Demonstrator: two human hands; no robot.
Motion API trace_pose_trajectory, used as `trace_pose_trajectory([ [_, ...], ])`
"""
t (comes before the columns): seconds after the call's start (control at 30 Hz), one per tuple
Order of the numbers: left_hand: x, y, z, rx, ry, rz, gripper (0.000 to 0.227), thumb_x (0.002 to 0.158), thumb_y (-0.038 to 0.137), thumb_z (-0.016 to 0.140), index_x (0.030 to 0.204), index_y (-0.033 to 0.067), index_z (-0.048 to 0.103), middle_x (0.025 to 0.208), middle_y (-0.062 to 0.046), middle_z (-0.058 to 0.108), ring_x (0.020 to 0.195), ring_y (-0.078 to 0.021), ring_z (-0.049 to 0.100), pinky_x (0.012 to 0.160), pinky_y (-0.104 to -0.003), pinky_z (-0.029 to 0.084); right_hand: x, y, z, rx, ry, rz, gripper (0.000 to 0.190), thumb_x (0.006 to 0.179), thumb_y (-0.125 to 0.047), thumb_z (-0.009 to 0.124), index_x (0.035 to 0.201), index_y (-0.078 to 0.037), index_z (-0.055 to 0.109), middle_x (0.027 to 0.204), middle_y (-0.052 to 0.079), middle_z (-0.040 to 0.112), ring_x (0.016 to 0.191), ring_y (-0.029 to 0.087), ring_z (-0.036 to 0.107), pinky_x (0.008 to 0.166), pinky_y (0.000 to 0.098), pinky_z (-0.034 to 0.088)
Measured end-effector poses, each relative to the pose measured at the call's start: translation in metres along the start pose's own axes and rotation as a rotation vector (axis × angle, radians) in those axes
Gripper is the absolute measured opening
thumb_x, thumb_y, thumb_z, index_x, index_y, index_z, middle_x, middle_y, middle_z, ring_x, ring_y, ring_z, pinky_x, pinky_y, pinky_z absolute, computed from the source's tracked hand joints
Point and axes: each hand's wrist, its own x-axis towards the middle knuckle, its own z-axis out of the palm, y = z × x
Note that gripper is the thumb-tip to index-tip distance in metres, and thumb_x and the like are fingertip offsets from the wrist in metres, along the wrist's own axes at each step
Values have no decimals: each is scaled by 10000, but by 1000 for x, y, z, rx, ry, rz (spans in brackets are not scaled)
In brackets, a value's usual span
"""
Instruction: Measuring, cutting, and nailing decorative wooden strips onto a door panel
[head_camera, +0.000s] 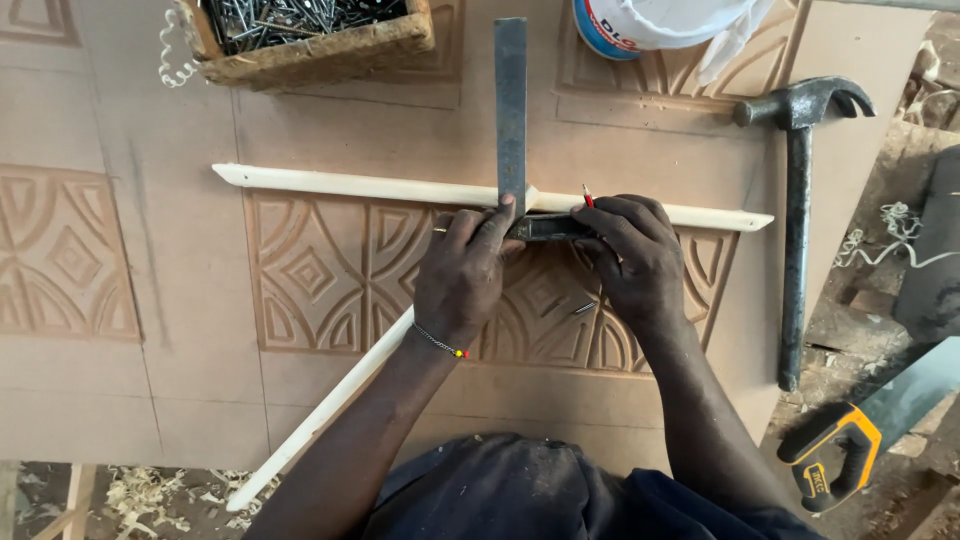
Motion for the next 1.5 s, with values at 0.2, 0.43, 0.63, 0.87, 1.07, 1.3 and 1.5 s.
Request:
trace_pose_trajectory([
  [0.2,-3,-1,2,18,-7,0,470,953,347,745,1354,110,681,1005,-74,621,959,-305,648,791,-390,615,-1,0,0,2,-9,20,240,946,-170,787,1174,-95,770,1093,166,712,1056,426,667,885,529,562],
  [0.43,-2,0,2,-11,-5,-16,473,937,320,771,1353,113,684,989,-71,620,952,-307,657,761,-391,631,0,1,0,10,-2,19,225,957,-195,783,1157,-91,773,1098,161,711,1060,421,666,895,521,556],
  [0.63,-2,0,2,-8,-5,-25,456,927,316,776,1326,109,698,991,-73,629,946,-317,664,740,-401,637,1,-2,-2,37,-12,21,227,978,-208,751,1167,-84,764,1091,182,704,1054,449,661,891,542,548],
  [0.87,-2,-1,4,-16,-7,-14,460,934,302,773,1336,94,688,955,-70,597,933,-322,644,752,-403,628,3,-7,-2,21,-9,15,224,977,-197,750,1161,-69,760,1081,189,707,1053,453,661,887,546,546],
  [1.07,-1,-3,3,-39,-20,0,454,948,230,743,1369,83,661,936,-87,582,912,-342,638,762,-425,616,13,-22,-7,44,32,74,250,958,-237,779,1163,-94,770,1057,152,723,1033,406,679,873,505,549],
  [1.3,7,2,-11,-95,-16,20,391,993,146,653,1376,64,652,951,-87,599,916,-338,677,881,-406,573,33,-73,4,-9,-15,510,163,1011,-228,634,1158,-218,703,778,62,738,859,358,723,790,532,505],
  [1.5,6,5,-10,-119,-31,-22,395,1004,197,637,1383,88,636,987,-122,597,955,-408,649,825,-449,584,42,-77,16,-92,-79,554,98,1006,-280,641,1034,-211,704,711,94,723,854,411,712,788,543,521],
])
